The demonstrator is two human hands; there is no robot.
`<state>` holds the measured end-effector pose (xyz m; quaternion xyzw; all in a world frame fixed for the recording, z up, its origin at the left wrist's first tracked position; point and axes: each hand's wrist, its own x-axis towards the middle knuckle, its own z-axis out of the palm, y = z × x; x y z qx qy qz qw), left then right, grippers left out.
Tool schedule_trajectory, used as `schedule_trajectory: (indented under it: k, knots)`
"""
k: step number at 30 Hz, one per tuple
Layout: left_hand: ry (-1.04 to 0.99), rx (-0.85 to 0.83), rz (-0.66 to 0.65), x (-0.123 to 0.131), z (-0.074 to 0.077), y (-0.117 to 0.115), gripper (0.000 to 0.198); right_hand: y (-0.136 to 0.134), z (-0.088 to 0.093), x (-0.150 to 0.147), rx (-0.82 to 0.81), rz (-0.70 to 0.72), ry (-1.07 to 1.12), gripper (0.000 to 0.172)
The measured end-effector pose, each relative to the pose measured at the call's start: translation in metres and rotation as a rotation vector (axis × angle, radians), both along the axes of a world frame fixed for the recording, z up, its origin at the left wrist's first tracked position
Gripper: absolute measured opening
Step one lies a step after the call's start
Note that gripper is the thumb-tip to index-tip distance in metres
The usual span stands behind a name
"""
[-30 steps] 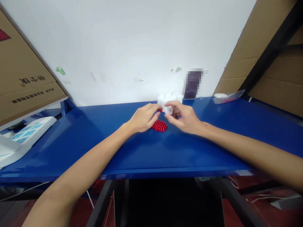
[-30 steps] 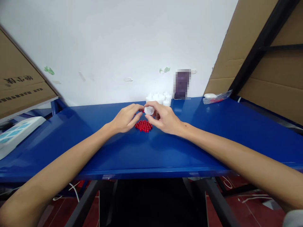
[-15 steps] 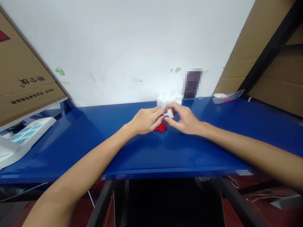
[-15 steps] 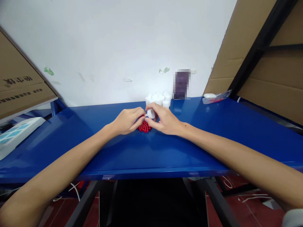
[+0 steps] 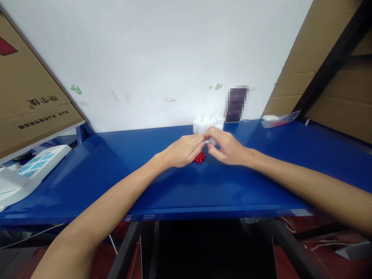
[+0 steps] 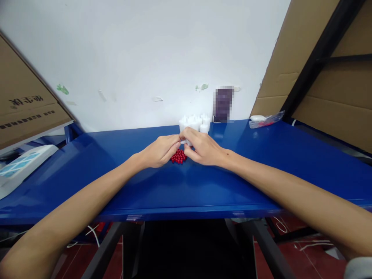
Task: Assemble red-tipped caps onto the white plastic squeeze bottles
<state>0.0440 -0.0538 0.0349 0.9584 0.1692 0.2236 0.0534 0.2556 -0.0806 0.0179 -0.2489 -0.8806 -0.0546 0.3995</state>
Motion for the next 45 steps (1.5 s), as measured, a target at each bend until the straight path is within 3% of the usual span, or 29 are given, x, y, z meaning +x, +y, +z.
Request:
schedule_trajectory:
  k: [3,6,9,11,13,16,18,20,24,30,37,41,45]
  knots:
    - [-0.126,-0.179,-0.032,0.007,-0.003,-0.004,0.031,0.004,-0.001,-0.001,0.068,0.045,-0.001,0.028]
    - [-0.301,-0.528,-0.039,0.015,-0.008,-0.006,0.034,0.009,-0.001,0.001,0.158,0.073,0.073,0.031]
    - [-0.401,-0.779,-0.038,0.013,-0.007,0.0,0.035,0.017,0.0,0.015,0.223,-0.025,0.181,0.028]
    - [-0.413,-0.696,0.019,0.002,-0.001,0.008,0.035,0.024,0.0,0.028,0.189,-0.125,0.241,0.026]
    - [-0.308,-0.463,0.144,-0.014,0.005,0.019,0.037,0.031,-0.002,0.041,0.1,-0.224,0.285,0.024]
    - [0.134,-0.192,0.333,-0.038,0.008,0.035,0.041,0.041,-0.005,0.054,-0.05,-0.363,0.339,0.021]
    - [0.382,-0.149,0.43,-0.048,0.005,0.044,0.044,0.046,-0.006,0.057,-0.115,-0.429,0.351,0.019]
    - [0.492,-0.129,0.483,-0.053,0.001,0.051,0.045,0.049,-0.006,0.057,-0.132,-0.475,0.348,0.014]
    - [0.481,-0.138,0.527,-0.054,-0.003,0.057,0.042,0.054,-0.005,0.059,-0.112,-0.503,0.36,0.01]
    - [0.41,-0.266,0.505,-0.051,0.001,0.051,0.03,0.064,-0.01,0.068,-0.143,-0.494,0.489,0.018]
    - [0.398,-0.323,0.508,-0.049,0.003,0.045,0.024,0.068,-0.014,0.071,-0.056,-0.565,0.423,0.031]
    - [0.42,-0.301,0.493,-0.048,0.004,0.044,0.019,0.071,-0.014,0.068,-0.048,-0.607,0.423,0.032]
    - [0.443,-0.257,0.432,-0.049,-0.001,0.047,0.018,0.076,-0.013,0.061,-0.125,-0.558,0.433,0.038]
